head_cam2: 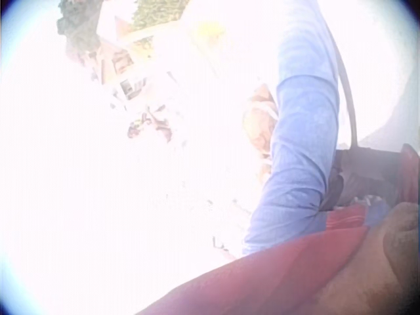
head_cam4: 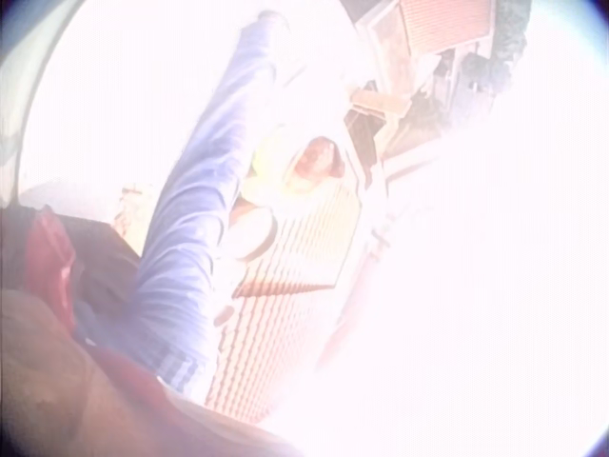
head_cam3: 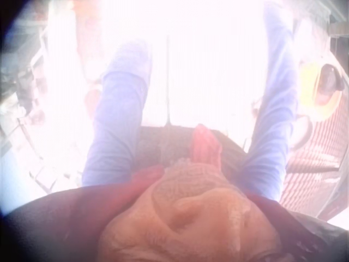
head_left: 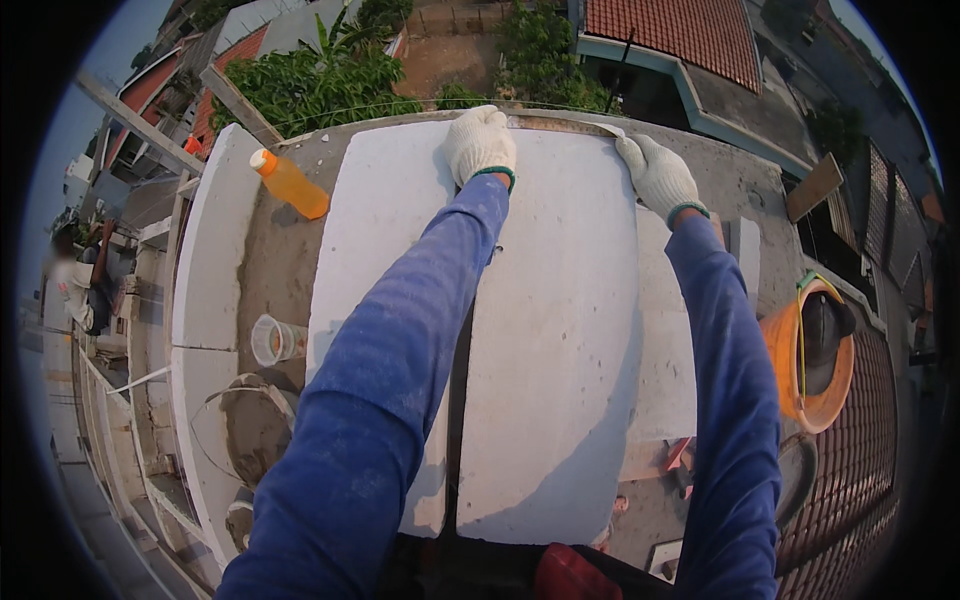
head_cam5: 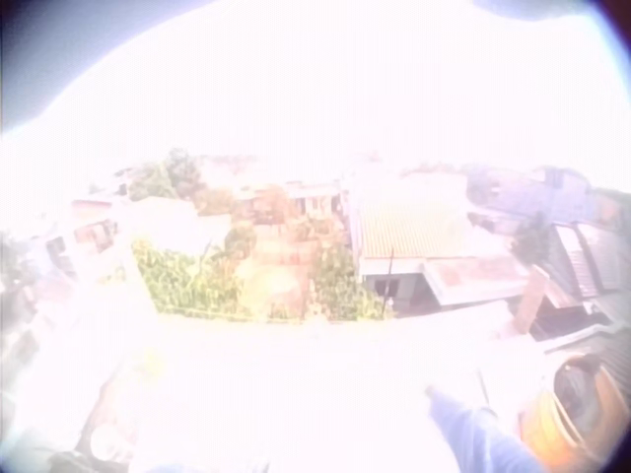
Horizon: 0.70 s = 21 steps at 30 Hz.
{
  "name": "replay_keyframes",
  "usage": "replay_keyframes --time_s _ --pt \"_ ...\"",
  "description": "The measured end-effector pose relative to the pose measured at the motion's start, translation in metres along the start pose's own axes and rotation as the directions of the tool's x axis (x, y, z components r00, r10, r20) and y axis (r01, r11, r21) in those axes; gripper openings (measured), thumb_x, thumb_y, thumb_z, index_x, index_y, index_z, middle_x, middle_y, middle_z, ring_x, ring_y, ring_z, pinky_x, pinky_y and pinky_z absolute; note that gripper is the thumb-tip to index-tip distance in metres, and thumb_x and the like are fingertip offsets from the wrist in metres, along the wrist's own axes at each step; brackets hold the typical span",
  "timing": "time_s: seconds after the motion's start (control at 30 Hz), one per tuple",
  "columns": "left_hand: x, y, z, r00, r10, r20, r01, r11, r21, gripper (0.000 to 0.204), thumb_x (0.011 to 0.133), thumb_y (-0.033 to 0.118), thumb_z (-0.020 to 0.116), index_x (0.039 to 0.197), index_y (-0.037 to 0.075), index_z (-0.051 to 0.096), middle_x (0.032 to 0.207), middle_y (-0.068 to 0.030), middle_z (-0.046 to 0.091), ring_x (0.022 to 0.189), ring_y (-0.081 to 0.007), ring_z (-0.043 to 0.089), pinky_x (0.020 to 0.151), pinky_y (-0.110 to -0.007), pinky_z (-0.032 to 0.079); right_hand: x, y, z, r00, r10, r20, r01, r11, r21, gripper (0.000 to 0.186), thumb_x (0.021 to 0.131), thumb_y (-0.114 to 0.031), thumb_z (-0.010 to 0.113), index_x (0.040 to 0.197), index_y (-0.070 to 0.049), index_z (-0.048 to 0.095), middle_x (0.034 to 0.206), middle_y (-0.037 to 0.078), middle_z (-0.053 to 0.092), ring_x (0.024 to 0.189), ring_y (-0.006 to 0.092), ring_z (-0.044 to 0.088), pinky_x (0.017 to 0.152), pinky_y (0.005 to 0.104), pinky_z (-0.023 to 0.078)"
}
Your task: The person measures and marks white rectangular tiles on a rooftop workbench, then uses a hand saw to cut them. The person handles the tiles one at a time, aligns them, and stacks the cut pieces.
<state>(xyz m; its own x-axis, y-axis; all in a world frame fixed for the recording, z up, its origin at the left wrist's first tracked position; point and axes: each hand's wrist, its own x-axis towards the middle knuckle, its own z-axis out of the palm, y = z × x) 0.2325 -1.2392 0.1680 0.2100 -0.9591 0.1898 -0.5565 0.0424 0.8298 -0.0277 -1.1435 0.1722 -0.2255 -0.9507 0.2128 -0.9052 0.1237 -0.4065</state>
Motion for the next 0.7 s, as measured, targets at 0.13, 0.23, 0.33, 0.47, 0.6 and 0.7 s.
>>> replay_keyframes --time_s 0.13,0.23,0.33,0.47,0.6,0.7 --pt "0.002 0.008 0.011 0.999 -0.027 0.027 0.027 1.000 0.007 0.029 0.099 0.031 0.073 0.120 0.015 0.086 0.125 -0.0127 0.083 0.119 -0.0358 0.078 0.105 -0.046 0.060 -0.005 0.019 -0.003 0.998 0.000 -0.063 -0.001 1.000 -0.017 0.061 0.116 -0.056 0.046 0.138 -0.007 0.074 0.126 0.025 0.079 0.118 0.0426 0.076 0.103 0.0542 0.057" --pt "-0.003 0.002 0.038 0.999 0.025 0.036 -0.025 1.000 -0.006 0.034 0.099 0.038 0.074 0.123 0.017 0.087 0.125 -0.0147 0.083 0.121 -0.0346 0.078 0.106 -0.048 0.061 -0.030 0.047 -0.031 0.984 -0.023 -0.177 0.012 0.998 -0.063 0.061 0.117 -0.059 0.047 0.143 -0.009 0.071 0.129 0.023 0.079 0.123 0.0429 0.074 0.105 0.0513 0.058" --pt "0.045 -0.049 0.043 0.990 0.115 0.082 -0.124 0.985 0.117 0.042 0.101 0.050 0.071 0.129 0.022 0.085 0.136 -0.0064 0.081 0.129 -0.0329 0.075 0.113 -0.046 0.055 -0.101 0.069 -0.100 0.987 0.081 0.138 -0.028 0.935 -0.353 0.054 0.117 -0.050 0.055 0.144 -0.006 0.072 0.128 0.022 0.080 0.117 0.0366 0.079 0.100 0.0458 0.063" --pt "0.134 -0.102 0.046 0.941 0.319 0.113 -0.338 0.870 0.358 0.057 0.105 0.062 0.060 0.142 0.023 0.079 0.150 -0.0088 0.074 0.141 -0.0354 0.067 0.121 -0.045 0.048 -0.244 0.098 -0.209 0.974 0.201 0.105 -0.182 0.969 -0.165 0.049 0.118 -0.042 0.060 0.146 -0.004 0.071 0.126 0.020 0.081 0.113 0.0298 0.081 0.096 0.0428 0.066" --pt "0.127 -0.096 0.074 0.921 0.289 0.262 -0.378 0.824 0.421 0.061 0.111 0.056 0.041 0.153 0.020 0.069 0.161 -0.0107 0.065 0.150 -0.0393 0.058 0.125 -0.051 0.045 -0.383 0.006 -0.260 0.932 0.356 0.069 -0.356 0.863 0.359 0.044 0.117 -0.040 0.063 0.141 -0.005 0.075 0.120 0.012 0.081 0.103 0.0183 0.078 0.093 0.0363 0.064" --pt "0.148 -0.096 0.080 0.846 0.365 0.388 -0.528 0.677 0.513 0.061 0.114 0.050 0.035 0.156 0.017 0.065 0.164 -0.0125 0.062 0.154 -0.0393 0.054 0.126 -0.052 0.044 -0.502 0.025 -0.229 0.653 0.719 0.240 -0.716 0.481 0.506 0.041 0.117 -0.032 0.064 0.145 -0.002 0.072 0.121 0.008 0.078 0.100 0.0144 0.075 0.090 0.0332 0.064"
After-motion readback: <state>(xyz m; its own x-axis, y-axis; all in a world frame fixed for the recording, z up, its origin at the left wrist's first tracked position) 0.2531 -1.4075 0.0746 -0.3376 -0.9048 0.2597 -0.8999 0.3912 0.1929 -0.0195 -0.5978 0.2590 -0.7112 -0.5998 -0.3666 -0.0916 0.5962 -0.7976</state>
